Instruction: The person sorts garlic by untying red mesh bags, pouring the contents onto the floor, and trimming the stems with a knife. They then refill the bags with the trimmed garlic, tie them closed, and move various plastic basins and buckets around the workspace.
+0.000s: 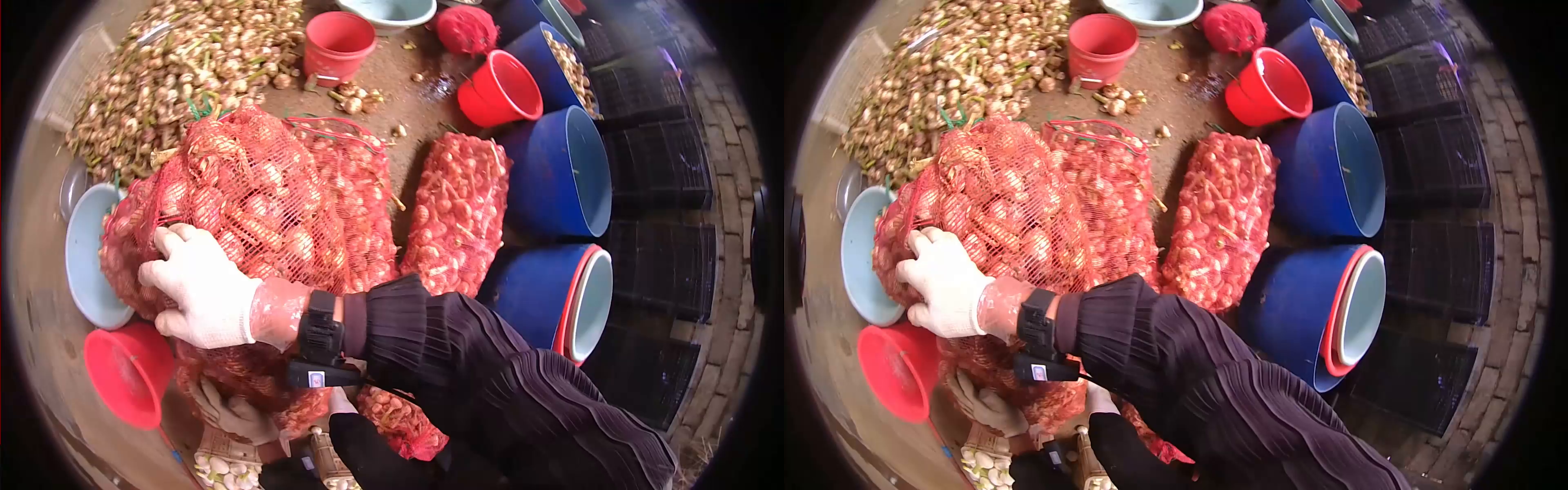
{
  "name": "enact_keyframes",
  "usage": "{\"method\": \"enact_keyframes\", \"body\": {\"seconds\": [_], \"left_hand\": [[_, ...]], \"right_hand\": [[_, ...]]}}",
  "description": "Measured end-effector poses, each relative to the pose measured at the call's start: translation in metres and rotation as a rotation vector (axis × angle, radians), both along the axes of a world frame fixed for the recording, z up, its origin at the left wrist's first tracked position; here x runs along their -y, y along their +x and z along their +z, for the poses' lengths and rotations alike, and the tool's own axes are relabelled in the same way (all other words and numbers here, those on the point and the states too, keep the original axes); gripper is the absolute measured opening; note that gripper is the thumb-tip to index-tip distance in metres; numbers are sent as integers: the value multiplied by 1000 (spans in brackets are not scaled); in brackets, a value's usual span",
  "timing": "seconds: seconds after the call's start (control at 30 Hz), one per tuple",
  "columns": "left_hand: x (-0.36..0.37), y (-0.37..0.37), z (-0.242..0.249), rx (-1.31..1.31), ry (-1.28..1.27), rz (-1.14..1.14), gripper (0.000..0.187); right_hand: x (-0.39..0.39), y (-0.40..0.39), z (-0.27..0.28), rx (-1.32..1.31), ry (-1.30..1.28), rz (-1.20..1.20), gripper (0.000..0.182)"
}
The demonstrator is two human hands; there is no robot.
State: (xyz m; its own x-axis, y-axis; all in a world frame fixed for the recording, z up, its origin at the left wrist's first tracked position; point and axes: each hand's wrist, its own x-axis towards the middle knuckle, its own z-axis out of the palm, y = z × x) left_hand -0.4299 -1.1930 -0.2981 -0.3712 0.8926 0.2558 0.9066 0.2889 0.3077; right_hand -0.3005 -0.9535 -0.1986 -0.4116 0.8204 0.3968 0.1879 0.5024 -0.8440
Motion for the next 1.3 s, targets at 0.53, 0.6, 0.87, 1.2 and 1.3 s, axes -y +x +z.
{"method": "enact_keyframes", "body": {"seconds": [0.53, 0.6, 0.87, 1.2, 1.3], "left_hand": [[-53, -47, -9, -63, -19, -167, 51], [-63, -65, -16, 132, 10, -100, 51], [-94, -183, -51, 86, -221, -231, 50], [-98, -144, -21, 603, -270, 111, 43], [-99, -71, 67, 432, -211, -62, 46]], "right_hand": [[72, 94, -71, 356, -235, -449, 87], [55, 64, -76, 322, -176, -418, 88], [-43, -65, -49, 438, -116, -377, 69], [-31, -36, -60, 392, 21, -465, 66], [-27, -24, -64, 335, 8, -481, 63]]}}
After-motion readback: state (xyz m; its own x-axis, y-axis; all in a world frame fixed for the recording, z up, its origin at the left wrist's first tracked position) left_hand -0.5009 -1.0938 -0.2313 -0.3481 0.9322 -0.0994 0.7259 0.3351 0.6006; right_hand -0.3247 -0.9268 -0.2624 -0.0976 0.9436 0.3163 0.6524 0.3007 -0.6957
